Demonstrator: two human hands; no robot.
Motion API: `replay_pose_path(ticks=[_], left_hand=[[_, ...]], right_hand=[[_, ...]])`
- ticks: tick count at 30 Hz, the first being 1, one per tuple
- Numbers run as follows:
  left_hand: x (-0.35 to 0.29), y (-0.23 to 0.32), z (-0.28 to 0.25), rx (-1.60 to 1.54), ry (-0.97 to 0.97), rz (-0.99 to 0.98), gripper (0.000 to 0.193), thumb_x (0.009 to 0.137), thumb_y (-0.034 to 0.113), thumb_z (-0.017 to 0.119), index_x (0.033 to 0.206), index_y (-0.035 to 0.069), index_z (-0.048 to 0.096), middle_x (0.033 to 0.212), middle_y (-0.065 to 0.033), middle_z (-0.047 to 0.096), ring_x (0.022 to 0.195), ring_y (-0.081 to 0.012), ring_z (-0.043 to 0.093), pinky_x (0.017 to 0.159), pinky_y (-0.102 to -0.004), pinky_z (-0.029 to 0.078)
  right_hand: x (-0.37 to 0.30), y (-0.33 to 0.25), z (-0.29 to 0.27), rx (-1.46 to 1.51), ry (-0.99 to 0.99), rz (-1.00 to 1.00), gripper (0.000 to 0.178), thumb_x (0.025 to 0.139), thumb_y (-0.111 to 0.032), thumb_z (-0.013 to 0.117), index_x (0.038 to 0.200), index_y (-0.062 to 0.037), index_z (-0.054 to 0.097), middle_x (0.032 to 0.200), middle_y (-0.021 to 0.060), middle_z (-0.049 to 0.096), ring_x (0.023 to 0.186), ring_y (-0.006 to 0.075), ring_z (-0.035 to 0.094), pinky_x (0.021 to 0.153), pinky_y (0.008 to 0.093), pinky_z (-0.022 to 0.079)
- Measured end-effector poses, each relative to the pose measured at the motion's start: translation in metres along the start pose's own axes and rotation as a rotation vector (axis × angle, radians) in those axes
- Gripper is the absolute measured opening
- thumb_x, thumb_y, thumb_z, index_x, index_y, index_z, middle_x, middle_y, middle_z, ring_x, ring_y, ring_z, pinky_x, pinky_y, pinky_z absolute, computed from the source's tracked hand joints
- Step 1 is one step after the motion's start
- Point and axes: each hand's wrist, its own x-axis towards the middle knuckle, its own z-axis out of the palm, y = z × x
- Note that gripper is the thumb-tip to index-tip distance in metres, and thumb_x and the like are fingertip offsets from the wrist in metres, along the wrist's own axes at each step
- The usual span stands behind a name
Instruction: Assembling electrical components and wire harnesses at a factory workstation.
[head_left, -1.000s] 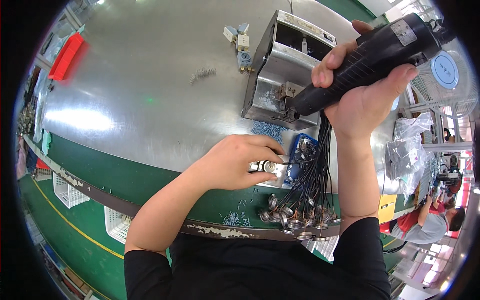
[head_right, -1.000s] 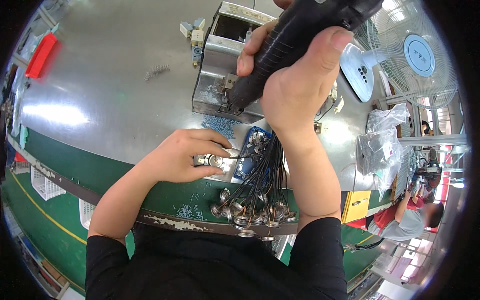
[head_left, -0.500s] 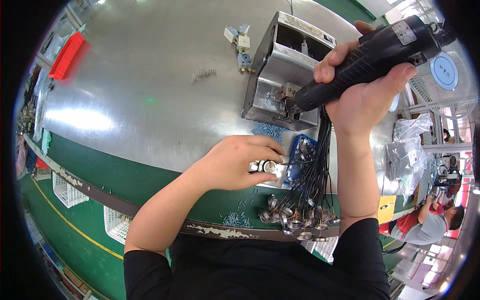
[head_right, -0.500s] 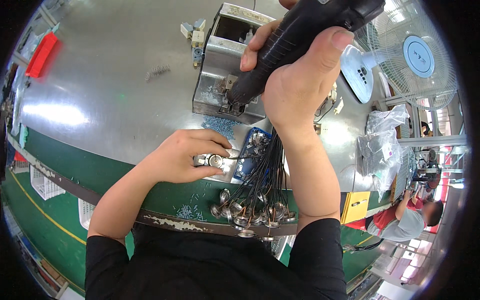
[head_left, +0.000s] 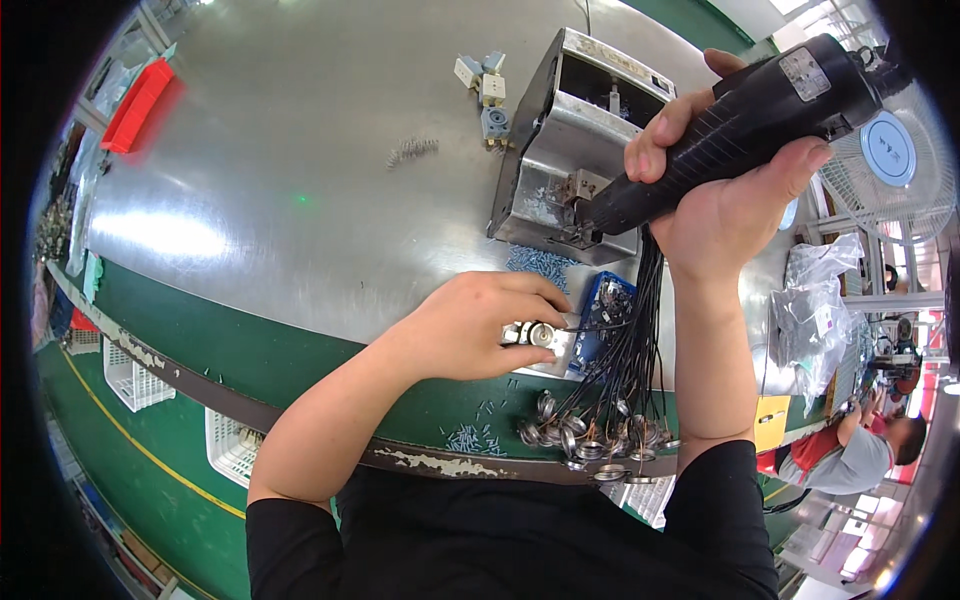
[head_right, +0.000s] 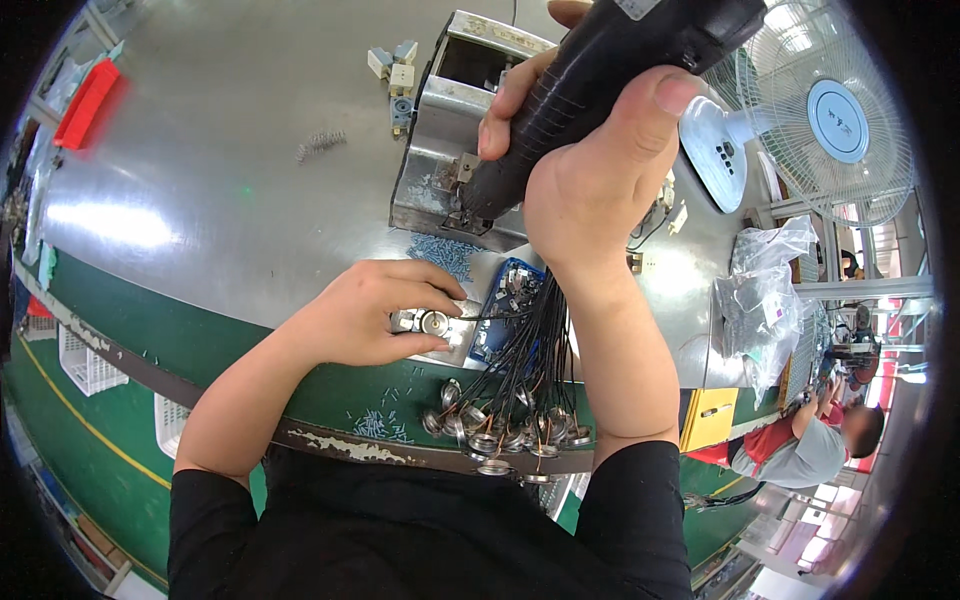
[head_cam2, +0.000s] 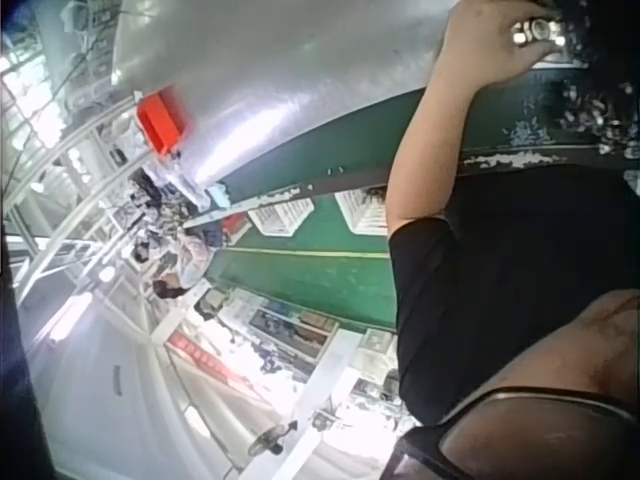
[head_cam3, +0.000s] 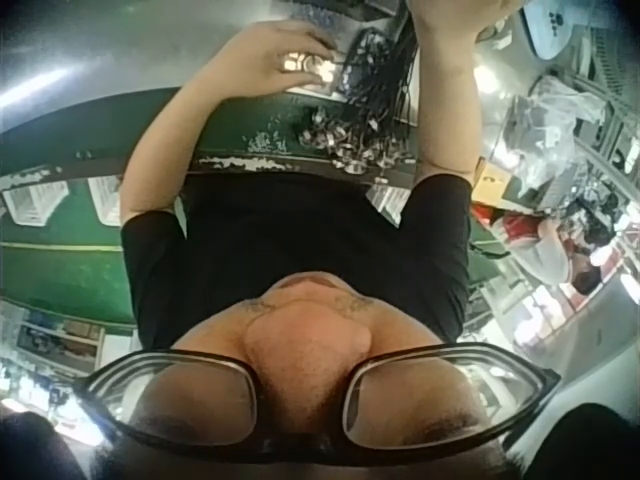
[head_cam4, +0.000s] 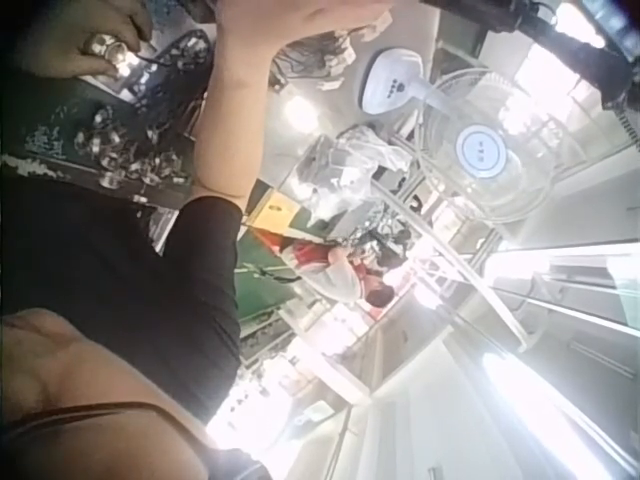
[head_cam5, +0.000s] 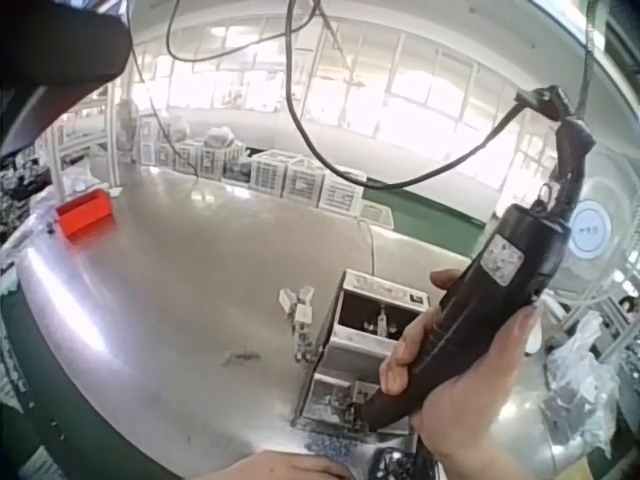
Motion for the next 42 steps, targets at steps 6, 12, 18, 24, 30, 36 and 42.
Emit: replay_pose_path(ticks=[6,12,18,24,30,36,42], left_hand=[[-0.002,-0.003,0.001,0.001,-0.001,0.015,0.034,0.08,0.018,0.087,0.111,0.006,0.079,0.119,-0.0099,0.075,0.104,-0.0311,0.074,0.09,-0.0394,0.059],[-0.007,-0.006,0.0,0.013,0.009,-0.015,0.032,0.083,0.029,0.081,0.11,0.011,0.08,0.118,-0.0059,0.075,0.103,-0.0313,0.073,0.089,-0.0419,0.057],[-0.007,-0.009,0.0,0.026,0.015,-0.013,0.033,0.082,0.029,0.081,0.106,0.006,0.079,0.115,-0.0052,0.076,0.099,-0.0309,0.073,0.086,-0.0416,0.058],[-0.006,-0.005,-0.002,0.017,-0.009,-0.041,0.033,0.081,0.027,0.081,0.105,0.004,0.078,0.112,-0.006,0.076,0.099,-0.0314,0.073,0.086,-0.0418,0.058],[-0.006,-0.001,-0.006,0.022,-0.059,-0.093,0.032,0.081,0.027,0.083,0.105,0.007,0.078,0.109,-0.0075,0.076,0.098,-0.0327,0.072,0.084,-0.0428,0.057],[-0.008,-0.005,-0.002,-0.021,-0.021,-0.077,0.033,0.081,0.03,0.084,0.106,0.008,0.078,0.108,-0.0079,0.075,0.098,-0.034,0.071,0.083,-0.0438,0.057],[-0.008,-0.002,-0.004,0.006,-0.039,-0.093,0.033,0.082,0.032,0.084,0.104,0.008,0.078,0.104,-0.0077,0.074,0.097,-0.0342,0.071,0.083,-0.0445,0.057]], right_hand=[[-0.013,-0.006,-0.008,0.199,-0.123,0.061,0.112,0.086,-0.096,0.041,0.143,0.0001,0.046,0.082,0.0104,0.058,0.058,0.0213,0.055,0.058,0.0384,0.047],[-0.036,-0.027,0.003,0.019,-0.419,-0.052,0.111,0.091,-0.09,0.045,0.153,0.0021,0.037,0.087,0.0075,0.056,0.06,0.0169,0.054,0.056,0.0347,0.046],[-0.053,-0.014,0.014,0.311,-0.408,0.019,0.114,0.09,-0.091,0.047,0.156,0.0015,0.035,0.09,0.0069,0.055,0.06,0.0157,0.054,0.056,0.0332,0.046],[-0.067,-0.014,0.024,0.299,-0.345,0.108,0.115,0.088,-0.092,0.047,0.156,-0.0002,0.035,0.09,0.0079,0.056,0.061,0.0169,0.055,0.057,0.034,0.047],[-0.067,-0.006,0.023,0.333,-0.418,0.091,0.119,0.085,-0.094,0.049,0.156,-0.0006,0.035,0.09,0.0079,0.056,0.062,0.0172,0.056,0.057,0.0344,0.047],[-0.071,0.0,0.024,0.29,-0.396,0.089,0.12,0.083,-0.095,0.05,0.156,-0.0013,0.035,0.09,0.0069,0.055,0.062,0.0164,0.056,0.057,0.0343,0.047],[-0.078,-0.001,0.023,0.271,-0.346,0.111,0.117,0.081,-0.096,0.052,0.154,-0.0047,0.039,0.092,0.0068,0.056,0.064,0.0162,0.056,0.058,0.034,0.048]])
